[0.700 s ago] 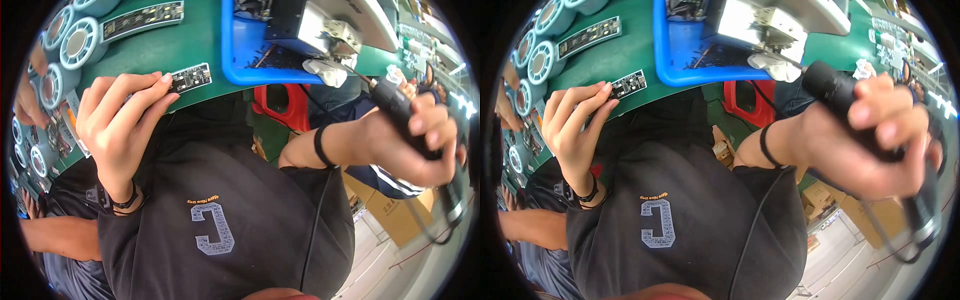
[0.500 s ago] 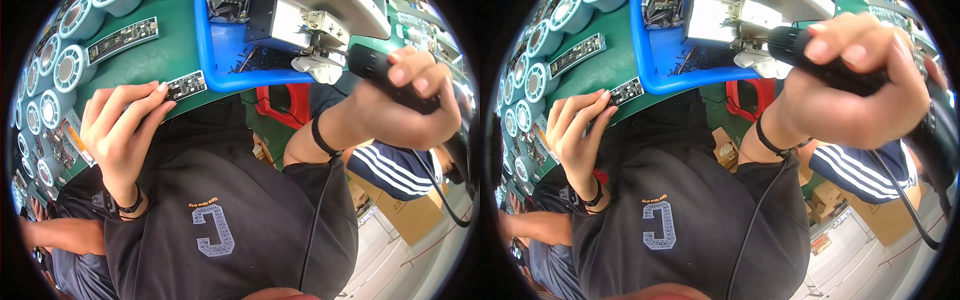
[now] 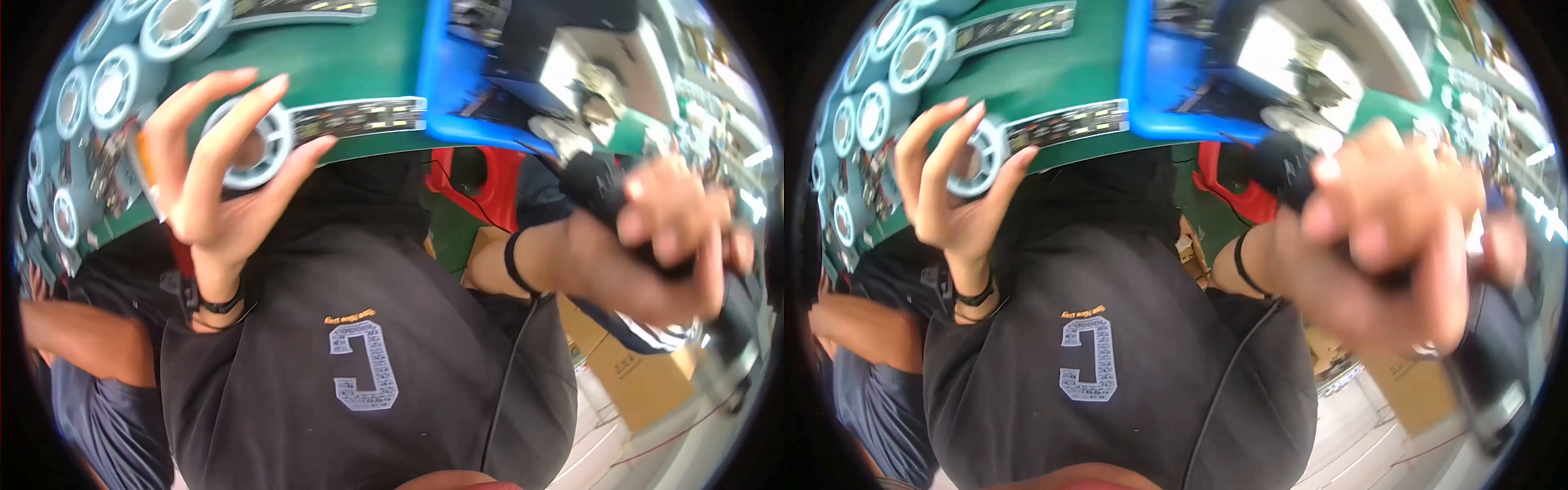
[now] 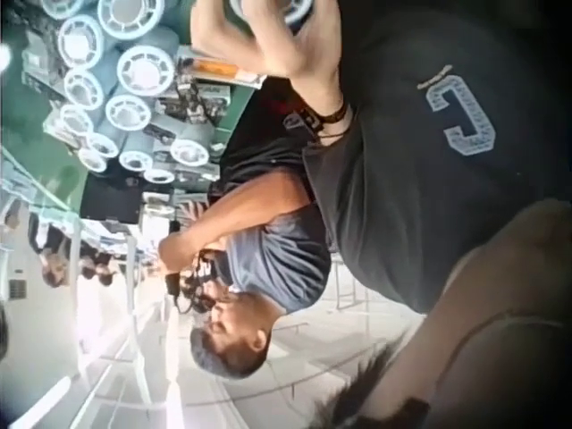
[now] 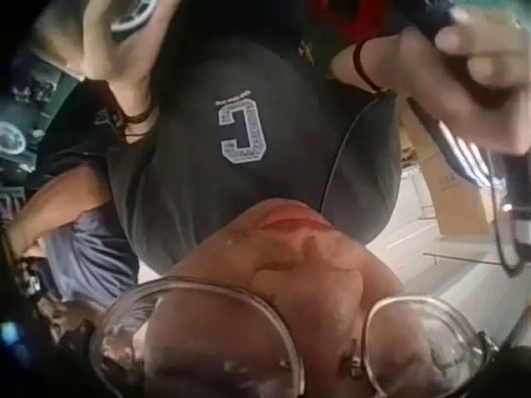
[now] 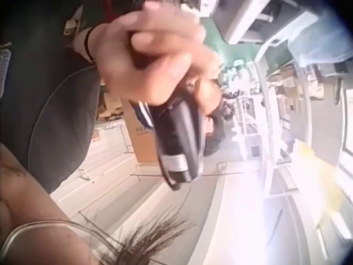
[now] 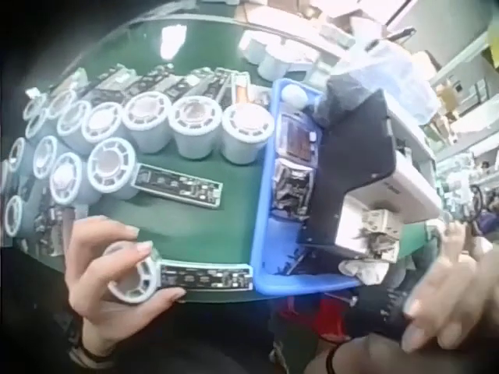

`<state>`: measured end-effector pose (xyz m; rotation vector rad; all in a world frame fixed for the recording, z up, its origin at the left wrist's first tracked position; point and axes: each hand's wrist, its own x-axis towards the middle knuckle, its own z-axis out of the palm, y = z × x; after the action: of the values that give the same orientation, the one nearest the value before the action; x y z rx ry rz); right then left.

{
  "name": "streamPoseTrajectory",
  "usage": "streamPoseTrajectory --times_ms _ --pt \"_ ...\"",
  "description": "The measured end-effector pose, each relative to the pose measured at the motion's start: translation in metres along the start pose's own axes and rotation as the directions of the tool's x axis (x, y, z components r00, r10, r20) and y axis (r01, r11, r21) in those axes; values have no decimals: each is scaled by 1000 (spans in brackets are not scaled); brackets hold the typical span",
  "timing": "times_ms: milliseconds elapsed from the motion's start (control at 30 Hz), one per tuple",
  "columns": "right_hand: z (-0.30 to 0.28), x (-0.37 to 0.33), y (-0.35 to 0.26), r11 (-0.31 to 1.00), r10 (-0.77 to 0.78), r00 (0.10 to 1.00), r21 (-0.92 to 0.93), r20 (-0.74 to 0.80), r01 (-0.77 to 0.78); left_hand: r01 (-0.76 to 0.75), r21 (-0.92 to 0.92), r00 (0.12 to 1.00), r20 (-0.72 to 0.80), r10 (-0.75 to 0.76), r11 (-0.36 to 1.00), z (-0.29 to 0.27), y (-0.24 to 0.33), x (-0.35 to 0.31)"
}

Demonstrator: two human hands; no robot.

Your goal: The person picks up a circuit board and a fan, aligns them, and uses a power screwdriver to fasten the components together. After setting the unit aside, they repeat the process with another set of components.

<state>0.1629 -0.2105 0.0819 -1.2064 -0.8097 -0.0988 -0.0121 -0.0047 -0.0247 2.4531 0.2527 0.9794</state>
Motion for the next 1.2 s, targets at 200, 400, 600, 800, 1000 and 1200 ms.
streamPoseTrajectory --times_ms 200,400,600,800,1000,1200 --pt "61 -27 33 713 -474 874 -534 111 454 158 -339 985 -16 -173 927 16 -18 -23" --pt "87 -15 38 895 -247 915 -287 318 342 162 -446 983 -4 -183 880 15 -22 -25" --pt "97 -9 34 996 87 946 -58 314 -72 162 -461 983 -7 -186 873 14 -25 -25" --pt "90 -11 42 978 -122 900 -102 419 181 167 -481 982 5 -188 860 13 -24 -24" --pt "110 -21 39 998 -37 974 64 223 24 174 -483 981 11 -193 858 13 -22 -23" --pt "105 -8 48 998 51 861 15 506 -68 181 -480 981 21 -195 859 12 -22 -24"
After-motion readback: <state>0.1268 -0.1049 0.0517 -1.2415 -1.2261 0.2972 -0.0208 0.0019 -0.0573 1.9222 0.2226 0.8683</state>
